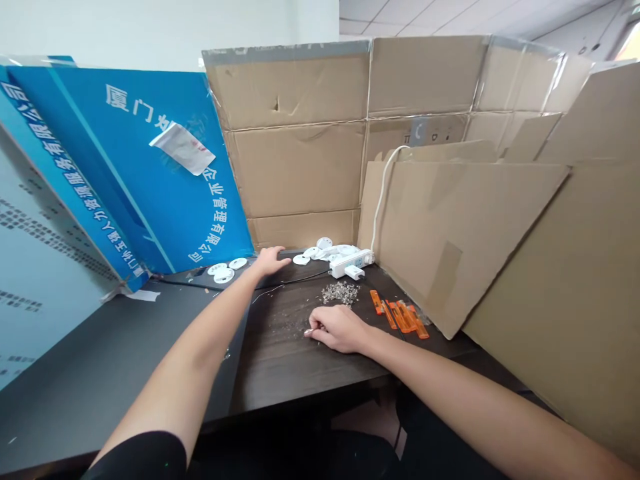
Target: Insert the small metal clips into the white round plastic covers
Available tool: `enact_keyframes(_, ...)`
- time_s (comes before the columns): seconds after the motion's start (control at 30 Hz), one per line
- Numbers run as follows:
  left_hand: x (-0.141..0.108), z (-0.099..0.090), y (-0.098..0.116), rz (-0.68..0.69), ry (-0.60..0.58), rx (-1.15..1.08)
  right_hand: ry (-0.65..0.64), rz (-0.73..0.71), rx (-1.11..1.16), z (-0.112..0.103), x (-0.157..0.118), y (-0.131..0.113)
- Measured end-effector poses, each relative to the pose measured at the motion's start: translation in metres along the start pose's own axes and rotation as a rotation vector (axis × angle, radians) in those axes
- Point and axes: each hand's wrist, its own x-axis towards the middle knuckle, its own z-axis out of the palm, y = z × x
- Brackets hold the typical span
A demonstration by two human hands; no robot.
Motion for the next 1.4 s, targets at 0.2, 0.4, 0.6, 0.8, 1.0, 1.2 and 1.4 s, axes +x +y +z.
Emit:
enact_keyframes(0.2,0.027,0.028,0.054,-0.049,-0.060,-0.085,-0.063,-0.085,-0.170,-0.003,0.002,-0.003)
enact_keyframes(0.4,-0.004,-0.007,0.043,-0.042,-0.129,-0.051,-0.037,-0.087,-0.099,-0.002,-0.001,0.002)
enact_keyframes(0.6,-0.129,-0.027,0.038,0.437,-0.302,-0.282,0.155,0.052,0.069,0.005,0.001,0.004)
enact_keyframes(0.8,-0.209,-0.030,0.037,0.482,-0.120,-0.401,0.154,0.062,0.028,0.003,-0.005,-0.012)
enact_keyframes(1.0,-0.252,-0.066,-0.022,0.122,0.285,-0.457,0.023,0.094,-0.101,-0.002,-0.015,-0.022)
enact_keyframes(1.2,-0.306,-0.062,-0.066,-0.066,0.353,-0.369,-0.073,0.158,-0.229,0.007,0.004,-0.032)
enact_keyframes(1.4,-0.326,-0.045,-0.075,0.007,0.267,-0.243,-0.123,0.171,-0.275,0.010,0.006,-0.033)
